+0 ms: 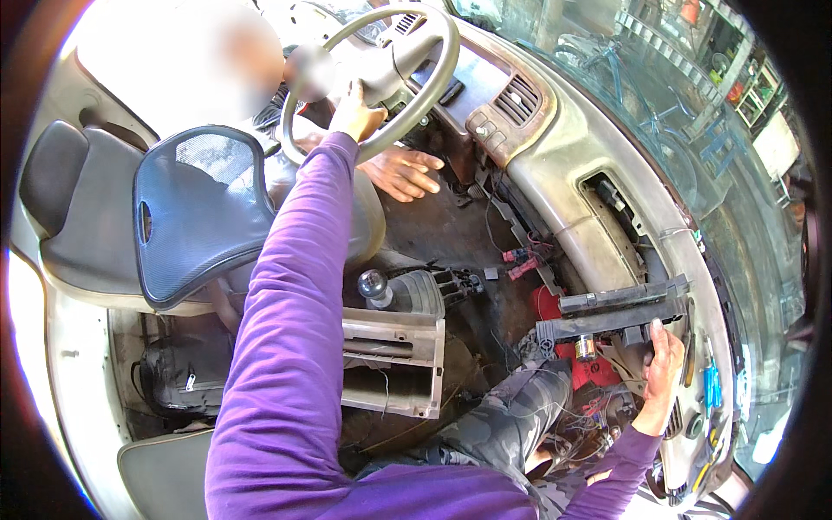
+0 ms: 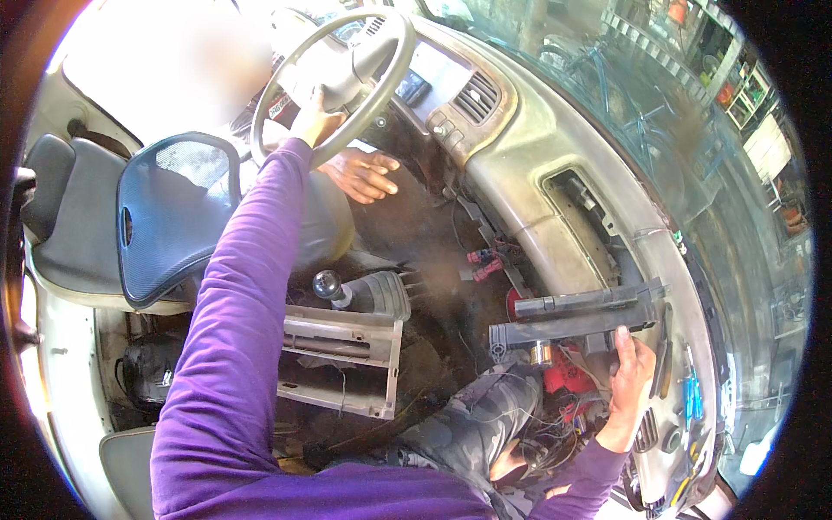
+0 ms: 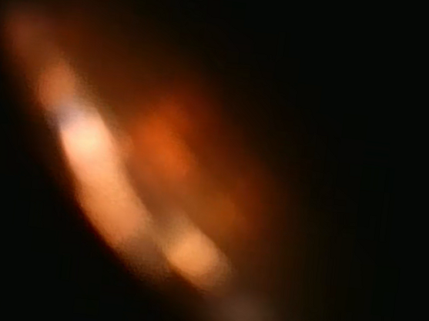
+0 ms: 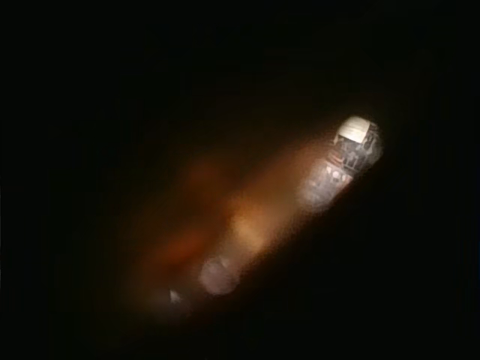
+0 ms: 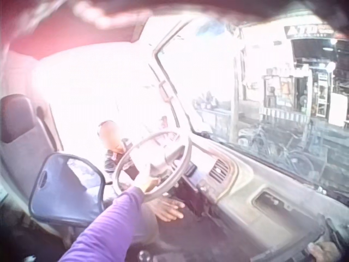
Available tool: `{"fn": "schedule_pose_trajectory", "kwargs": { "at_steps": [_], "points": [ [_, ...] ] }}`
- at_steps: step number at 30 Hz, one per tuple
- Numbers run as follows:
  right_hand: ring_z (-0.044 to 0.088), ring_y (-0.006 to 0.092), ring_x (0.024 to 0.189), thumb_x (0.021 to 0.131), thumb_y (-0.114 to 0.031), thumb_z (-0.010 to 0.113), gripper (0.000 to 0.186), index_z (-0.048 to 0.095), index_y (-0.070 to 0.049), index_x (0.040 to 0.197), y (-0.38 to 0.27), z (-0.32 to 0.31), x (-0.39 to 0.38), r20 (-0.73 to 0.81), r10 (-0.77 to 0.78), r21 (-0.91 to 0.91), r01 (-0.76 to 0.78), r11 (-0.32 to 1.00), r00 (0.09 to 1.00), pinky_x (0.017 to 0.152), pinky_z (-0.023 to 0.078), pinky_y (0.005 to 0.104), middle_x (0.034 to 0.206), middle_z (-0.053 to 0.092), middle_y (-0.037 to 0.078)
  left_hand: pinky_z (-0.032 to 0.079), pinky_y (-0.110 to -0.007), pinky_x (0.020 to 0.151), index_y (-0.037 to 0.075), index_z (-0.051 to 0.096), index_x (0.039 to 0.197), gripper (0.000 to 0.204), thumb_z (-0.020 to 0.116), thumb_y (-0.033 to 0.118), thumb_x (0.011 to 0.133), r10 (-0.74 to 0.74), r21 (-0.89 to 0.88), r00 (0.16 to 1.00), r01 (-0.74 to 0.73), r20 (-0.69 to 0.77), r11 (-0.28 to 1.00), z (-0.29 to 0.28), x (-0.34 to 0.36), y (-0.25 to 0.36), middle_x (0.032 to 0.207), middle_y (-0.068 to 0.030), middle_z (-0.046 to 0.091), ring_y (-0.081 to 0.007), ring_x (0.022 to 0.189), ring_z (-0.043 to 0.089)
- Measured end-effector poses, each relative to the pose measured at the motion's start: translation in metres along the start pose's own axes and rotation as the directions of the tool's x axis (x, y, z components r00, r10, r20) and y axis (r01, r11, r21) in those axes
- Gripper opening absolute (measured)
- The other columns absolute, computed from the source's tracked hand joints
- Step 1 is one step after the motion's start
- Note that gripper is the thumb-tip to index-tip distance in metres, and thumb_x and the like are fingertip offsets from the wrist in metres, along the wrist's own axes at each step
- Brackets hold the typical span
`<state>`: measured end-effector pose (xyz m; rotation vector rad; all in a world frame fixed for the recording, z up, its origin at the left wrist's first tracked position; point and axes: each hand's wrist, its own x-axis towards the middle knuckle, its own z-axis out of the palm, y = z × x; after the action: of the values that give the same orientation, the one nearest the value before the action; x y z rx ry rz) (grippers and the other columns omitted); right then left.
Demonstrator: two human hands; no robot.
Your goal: The person removes a car stereo unit from the dashboard and manipulates its wiring and connectors. They use a screwdriver to adjust components and handle a speaker while another person assists from the driver seat.
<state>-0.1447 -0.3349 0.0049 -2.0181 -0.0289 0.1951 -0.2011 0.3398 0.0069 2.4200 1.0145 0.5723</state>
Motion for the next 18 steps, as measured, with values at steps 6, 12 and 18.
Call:
{"fn": "schedule_pose_trajectory", "kwargs": {
  "at_steps": [6,12,18],
  "points": [
    [0.036,0.0049,0.050,0.097,-0.050,0.077,0.052,0.054,-0.014,0.068,-0.004,-0.003,-0.009,-0.039,0.047,0.003,-0.047,0.999,0.998,0.047,0.024,0.0272,0.060,0.041,-0.007,0.028,-0.039,0.131,-0.009,0.021,0.166,0.105,0.074,0.032,0.085,0.001,0.017,1.000,-0.001,0.031,1.000,0.001,-0.006,0.017,0.170,-0.0325,0.029,-0.0409,0.158,0.032],
    [0.037,0.0054,0.051,0.096,-0.049,0.078,0.051,0.054,-0.013,0.068,-0.002,0.002,-0.001,0.002,-0.001,0.016,0.001,1.000,1.000,0.047,0.024,0.0274,0.061,0.042,-0.007,0.024,-0.038,0.132,-0.009,0.021,0.166,0.104,0.072,0.034,0.086,0.115,0.231,0.993,-0.103,-0.039,0.967,0.013,0.029,-0.041,0.171,-0.0312,0.027,-0.0391,0.161,0.028],
    [0.035,0.0058,0.051,0.095,-0.047,0.078,0.051,0.052,-0.014,0.066,-0.011,0.003,-0.003,0.006,0.007,-0.009,-0.007,1.000,1.000,0.049,0.025,0.0281,0.060,0.040,-0.007,0.036,-0.042,0.125,-0.003,0.055,0.149,0.076,0.072,0.032,0.084,0.189,0.033,0.926,-0.188,-0.328,0.982,-0.009,0.003,-0.011,0.155,-0.0284,0.052,-0.0403,0.148,0.047]
  ]
}}
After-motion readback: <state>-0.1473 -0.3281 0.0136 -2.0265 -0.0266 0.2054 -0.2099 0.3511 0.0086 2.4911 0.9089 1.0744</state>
